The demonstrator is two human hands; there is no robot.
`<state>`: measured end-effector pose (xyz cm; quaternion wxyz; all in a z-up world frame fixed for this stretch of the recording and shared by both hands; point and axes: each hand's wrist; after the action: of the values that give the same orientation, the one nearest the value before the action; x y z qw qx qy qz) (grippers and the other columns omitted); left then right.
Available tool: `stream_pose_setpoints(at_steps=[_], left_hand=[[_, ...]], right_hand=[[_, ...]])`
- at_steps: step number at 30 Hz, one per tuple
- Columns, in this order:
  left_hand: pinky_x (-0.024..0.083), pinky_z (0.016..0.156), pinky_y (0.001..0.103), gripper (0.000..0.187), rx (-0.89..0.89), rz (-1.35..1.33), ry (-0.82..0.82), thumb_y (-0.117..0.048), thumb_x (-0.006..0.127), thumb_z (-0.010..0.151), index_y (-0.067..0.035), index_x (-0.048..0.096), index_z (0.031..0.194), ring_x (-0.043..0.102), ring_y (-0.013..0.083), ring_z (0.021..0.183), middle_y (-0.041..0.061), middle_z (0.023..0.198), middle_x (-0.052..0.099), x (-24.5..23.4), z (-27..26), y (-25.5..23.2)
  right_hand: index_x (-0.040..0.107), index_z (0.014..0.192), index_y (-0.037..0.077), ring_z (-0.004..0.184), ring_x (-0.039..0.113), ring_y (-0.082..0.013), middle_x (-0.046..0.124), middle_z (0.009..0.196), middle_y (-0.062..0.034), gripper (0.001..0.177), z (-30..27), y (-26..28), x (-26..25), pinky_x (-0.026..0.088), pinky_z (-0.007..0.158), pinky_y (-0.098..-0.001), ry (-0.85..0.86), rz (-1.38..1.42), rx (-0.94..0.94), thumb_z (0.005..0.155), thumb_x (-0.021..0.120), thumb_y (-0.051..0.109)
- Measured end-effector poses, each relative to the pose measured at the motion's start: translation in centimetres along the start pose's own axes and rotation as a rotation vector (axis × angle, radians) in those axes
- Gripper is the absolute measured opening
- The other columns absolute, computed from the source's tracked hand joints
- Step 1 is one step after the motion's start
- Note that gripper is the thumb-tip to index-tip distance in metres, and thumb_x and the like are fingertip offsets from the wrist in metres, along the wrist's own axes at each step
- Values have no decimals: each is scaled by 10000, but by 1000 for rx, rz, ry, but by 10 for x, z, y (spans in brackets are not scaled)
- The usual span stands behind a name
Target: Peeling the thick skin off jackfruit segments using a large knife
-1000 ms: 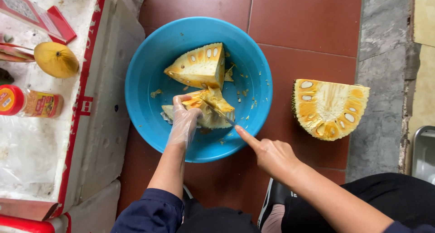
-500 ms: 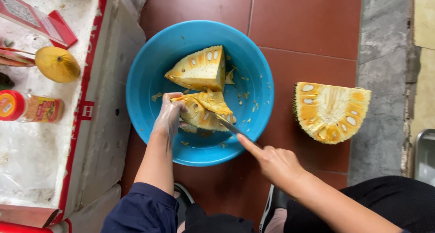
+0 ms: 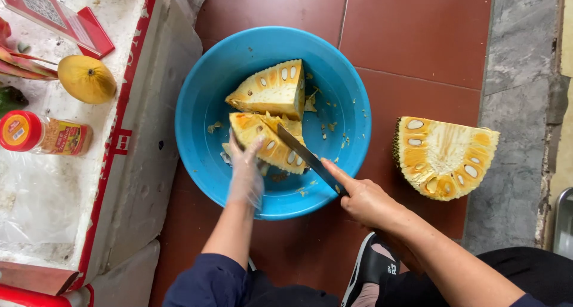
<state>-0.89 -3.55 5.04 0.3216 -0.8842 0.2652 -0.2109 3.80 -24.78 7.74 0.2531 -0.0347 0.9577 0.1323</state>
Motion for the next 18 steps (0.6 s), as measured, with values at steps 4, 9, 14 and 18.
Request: stream_pose_setpoints(at_steps=[4,9,14,18], left_hand=[[422,1159,664,1117,-35,-136,-57,-181,801,866,-329,58,1687,385,536,1477,230,1711,209,-4,23,39],[460,1142,576,1061,-32,-156,-125,-240,851,823,-224,212,1670,447,496,1456,229,1648,337,0,51,62],[463,1161,584,1078,-59,-170,-146,-274,873,782,-251,244,1657,481,536,1412,254,1611,381,10,42,51],[357,1229,610,1037,-24,-173,-151,-369,775,848,-302,147,1671,371,533,1490,303,1647,311,29,22,34]], right_hand=[[104,1630,612,1285,615,-469,684,1334,-249,956,-30,22,-14,504,1123,-522,55,124,5,884,500,164],[109,1638,602,1303,589,-492,633,1389,-285,947,-21,-13,-25,475,1130,-557,-27,89,33,904,537,184],[118,1641,588,1289,603,-486,649,1367,-285,935,-1,-12,-16,487,1118,-542,-19,88,28,908,544,194],[88,1647,573,1280,616,-484,649,1382,-257,898,17,-6,-5,494,1112,-545,-4,-52,17,943,458,157]])
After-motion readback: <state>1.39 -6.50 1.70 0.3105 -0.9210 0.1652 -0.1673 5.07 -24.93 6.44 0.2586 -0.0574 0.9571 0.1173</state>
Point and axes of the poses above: each hand's wrist, its own z-axis towards the middle knuckle, its own x-axis out of the palm, y = z × x
